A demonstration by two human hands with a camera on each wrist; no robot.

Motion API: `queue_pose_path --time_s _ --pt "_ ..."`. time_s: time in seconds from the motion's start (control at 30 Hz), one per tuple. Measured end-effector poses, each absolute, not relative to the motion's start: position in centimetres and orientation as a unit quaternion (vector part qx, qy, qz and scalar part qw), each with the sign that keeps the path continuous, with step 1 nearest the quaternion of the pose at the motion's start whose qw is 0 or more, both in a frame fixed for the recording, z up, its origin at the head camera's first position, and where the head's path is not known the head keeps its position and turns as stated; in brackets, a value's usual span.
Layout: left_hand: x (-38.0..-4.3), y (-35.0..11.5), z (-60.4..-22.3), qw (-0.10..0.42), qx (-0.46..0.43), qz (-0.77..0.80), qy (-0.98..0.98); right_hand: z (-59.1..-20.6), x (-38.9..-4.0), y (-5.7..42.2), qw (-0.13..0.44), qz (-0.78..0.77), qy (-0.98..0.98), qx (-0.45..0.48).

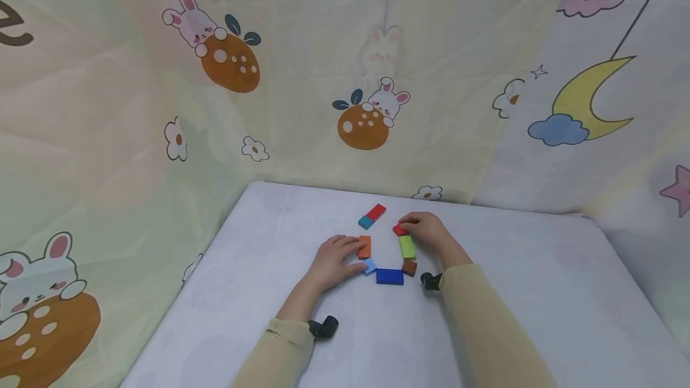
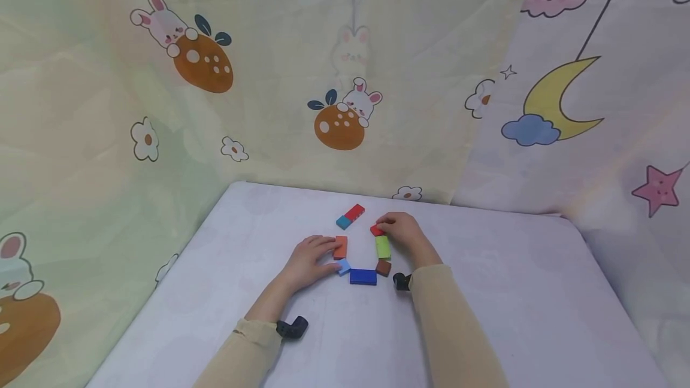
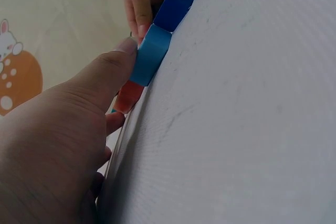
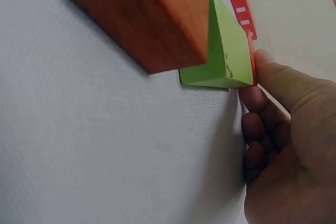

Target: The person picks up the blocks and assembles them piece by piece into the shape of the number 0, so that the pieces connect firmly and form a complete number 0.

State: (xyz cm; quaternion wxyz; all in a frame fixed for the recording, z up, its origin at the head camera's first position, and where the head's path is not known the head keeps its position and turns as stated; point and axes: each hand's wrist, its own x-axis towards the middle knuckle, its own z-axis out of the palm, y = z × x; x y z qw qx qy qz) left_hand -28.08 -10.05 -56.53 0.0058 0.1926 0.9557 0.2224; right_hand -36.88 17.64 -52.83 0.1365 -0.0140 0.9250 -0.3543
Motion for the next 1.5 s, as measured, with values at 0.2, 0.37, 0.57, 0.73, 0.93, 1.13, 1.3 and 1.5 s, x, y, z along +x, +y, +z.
queue_pose_path --time_s 0.2,0.37,0.57,0.73,0.93,1.13,1.3,1.5 --pt "-28.0 -10.1 -56.4 0.007 0.191 0.228 0.955 -52.8 -36.7 17.6 0.131 -0.357 0.924 -0.023" --pt "-28.1 -10.0 -56.5 0.011 0.191 0.225 0.956 -52.8 -36.4 17.6 0.127 -0.363 0.923 -0.022" --pt "-28.2 -10.0 -56.6 0.009 0.191 0.226 0.955 -52.9 -36.3 17.6 0.132 -0.376 0.917 -0.005" --pt "-28.2 -10.0 -56.6 0.011 0.192 0.226 0.955 -53.3 -36.1 18.1 0.125 -0.380 0.916 -0.006" --pt "-28.3 -9.9 -56.8 0.013 0.192 0.224 0.955 -54.2 -35.0 19.2 0.107 -0.401 0.910 -0.020" --pt "-28.2 -9.9 -56.8 0.011 0.190 0.222 0.956 -54.6 -33.6 20.0 0.094 -0.400 0.911 -0.036" --pt "-28.1 -9.9 -56.7 0.011 0.189 0.225 0.956 -55.0 -32.3 20.3 0.075 -0.366 0.925 -0.063" --pt "-28.2 -9.9 -56.7 0.006 0.190 0.226 0.955 -55.4 -31.7 20.4 0.049 -0.342 0.933 -0.097"
